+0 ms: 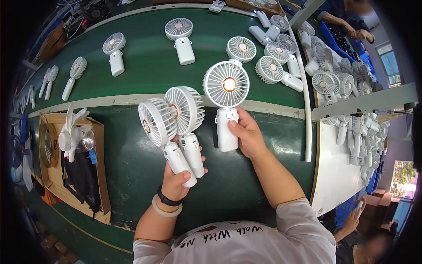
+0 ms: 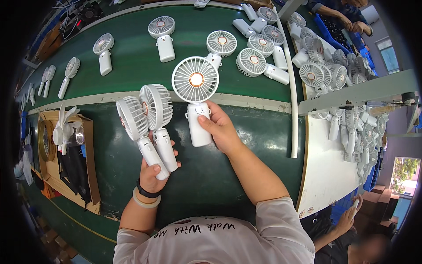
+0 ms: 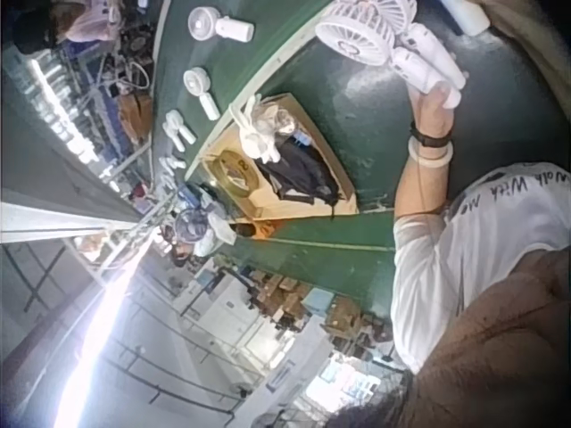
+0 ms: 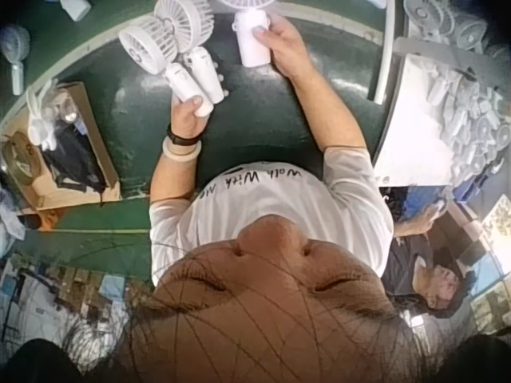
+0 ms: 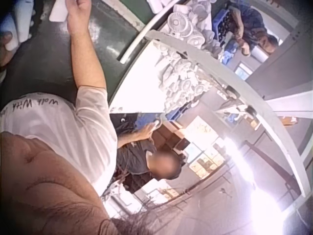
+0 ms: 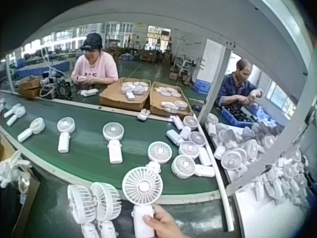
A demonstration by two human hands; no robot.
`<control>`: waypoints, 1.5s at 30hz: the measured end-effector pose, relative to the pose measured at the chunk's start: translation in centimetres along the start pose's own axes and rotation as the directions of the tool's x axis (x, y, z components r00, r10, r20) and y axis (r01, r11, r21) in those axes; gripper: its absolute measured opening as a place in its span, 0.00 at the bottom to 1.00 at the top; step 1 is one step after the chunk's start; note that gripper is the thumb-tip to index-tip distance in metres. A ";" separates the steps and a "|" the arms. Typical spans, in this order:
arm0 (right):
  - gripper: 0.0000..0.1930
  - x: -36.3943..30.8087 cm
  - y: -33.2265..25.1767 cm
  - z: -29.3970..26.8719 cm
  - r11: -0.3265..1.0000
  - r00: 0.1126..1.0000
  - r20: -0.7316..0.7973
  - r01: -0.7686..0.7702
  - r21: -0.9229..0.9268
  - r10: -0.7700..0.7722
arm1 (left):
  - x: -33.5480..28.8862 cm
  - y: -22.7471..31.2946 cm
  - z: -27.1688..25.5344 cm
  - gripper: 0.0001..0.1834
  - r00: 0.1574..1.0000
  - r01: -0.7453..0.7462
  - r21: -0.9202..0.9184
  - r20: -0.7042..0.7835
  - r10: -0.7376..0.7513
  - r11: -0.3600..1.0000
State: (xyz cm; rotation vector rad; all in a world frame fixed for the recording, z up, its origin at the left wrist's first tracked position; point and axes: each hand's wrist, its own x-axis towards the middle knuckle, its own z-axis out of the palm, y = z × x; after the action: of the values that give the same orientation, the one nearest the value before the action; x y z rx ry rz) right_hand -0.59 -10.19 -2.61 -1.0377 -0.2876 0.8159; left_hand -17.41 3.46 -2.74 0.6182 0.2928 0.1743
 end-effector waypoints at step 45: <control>0.30 -1.2 2.0 0.8 0.762 0.899 0.324 0.426 -0.488 -0.295 | 0.4 -0.6 0.2 0.50 0.979 0.011 0.015 0.202 -0.014 1.000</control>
State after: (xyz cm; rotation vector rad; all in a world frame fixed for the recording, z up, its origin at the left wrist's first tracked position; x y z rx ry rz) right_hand -2.77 -10.00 -3.78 -1.3674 -0.9417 0.4950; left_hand -16.93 2.98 -3.05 0.6418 0.1018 0.0962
